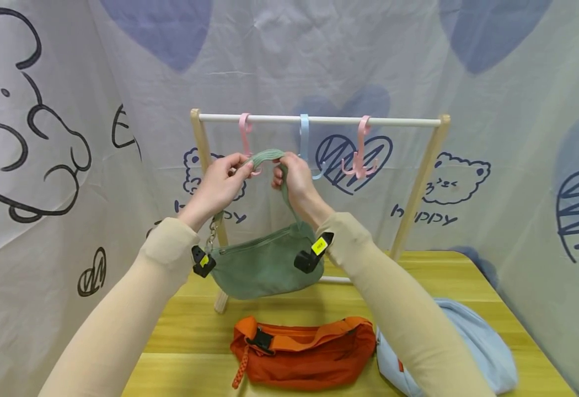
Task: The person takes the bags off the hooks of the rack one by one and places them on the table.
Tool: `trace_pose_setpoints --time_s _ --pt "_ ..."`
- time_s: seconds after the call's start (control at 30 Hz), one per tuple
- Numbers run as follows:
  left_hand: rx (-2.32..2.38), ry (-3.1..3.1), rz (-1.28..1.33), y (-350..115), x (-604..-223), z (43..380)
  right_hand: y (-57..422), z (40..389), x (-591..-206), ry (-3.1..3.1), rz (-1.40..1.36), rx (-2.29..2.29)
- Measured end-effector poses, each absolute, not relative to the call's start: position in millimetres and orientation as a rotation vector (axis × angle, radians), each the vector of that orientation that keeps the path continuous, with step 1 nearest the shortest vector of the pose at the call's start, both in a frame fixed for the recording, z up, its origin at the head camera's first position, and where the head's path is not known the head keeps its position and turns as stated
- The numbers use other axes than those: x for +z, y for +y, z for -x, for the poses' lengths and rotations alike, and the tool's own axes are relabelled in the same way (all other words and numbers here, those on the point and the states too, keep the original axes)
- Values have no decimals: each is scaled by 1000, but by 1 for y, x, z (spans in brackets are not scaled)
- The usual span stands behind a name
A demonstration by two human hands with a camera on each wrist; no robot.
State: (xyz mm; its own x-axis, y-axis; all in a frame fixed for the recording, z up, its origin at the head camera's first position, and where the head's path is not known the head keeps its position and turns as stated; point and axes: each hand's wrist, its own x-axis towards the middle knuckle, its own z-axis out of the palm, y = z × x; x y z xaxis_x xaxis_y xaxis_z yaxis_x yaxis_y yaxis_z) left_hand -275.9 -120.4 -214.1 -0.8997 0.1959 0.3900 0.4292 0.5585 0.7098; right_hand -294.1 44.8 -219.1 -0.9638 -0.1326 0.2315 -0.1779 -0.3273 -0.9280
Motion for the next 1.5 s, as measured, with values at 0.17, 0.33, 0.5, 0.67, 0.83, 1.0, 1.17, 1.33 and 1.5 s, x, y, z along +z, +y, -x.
trace_pose_setpoints --time_s 0.17,0.33,0.5,0.67,0.83,1.0,1.17,1.33,1.5 --pt "-1222 -2522 525 -120 -216 274 45 289 -226 -1772 -458 2434" --pt "-1204 -2510 524 -121 -221 274 47 284 -235 -1776 -512 2391" --pt "-1225 -2504 517 -122 -228 270 49 280 -245 -1778 -541 2378" --pt "-1252 -2454 536 -124 -237 268 52 277 -257 -1843 -586 2299" --pt "-1293 -2416 560 -122 -245 264 60 273 -274 -1938 -648 2185" --pt "-1310 -2435 575 -119 -251 258 70 271 -291 -2006 -730 2118" --pt "-1305 -2463 598 -115 -258 254 82 268 -308 -2093 -791 2058" --pt "-1316 -2449 627 -112 -264 252 93 265 -324 -2201 -833 1960" --pt "-1338 -2420 644 -109 -266 249 108 263 -347 -2340 -824 1759"
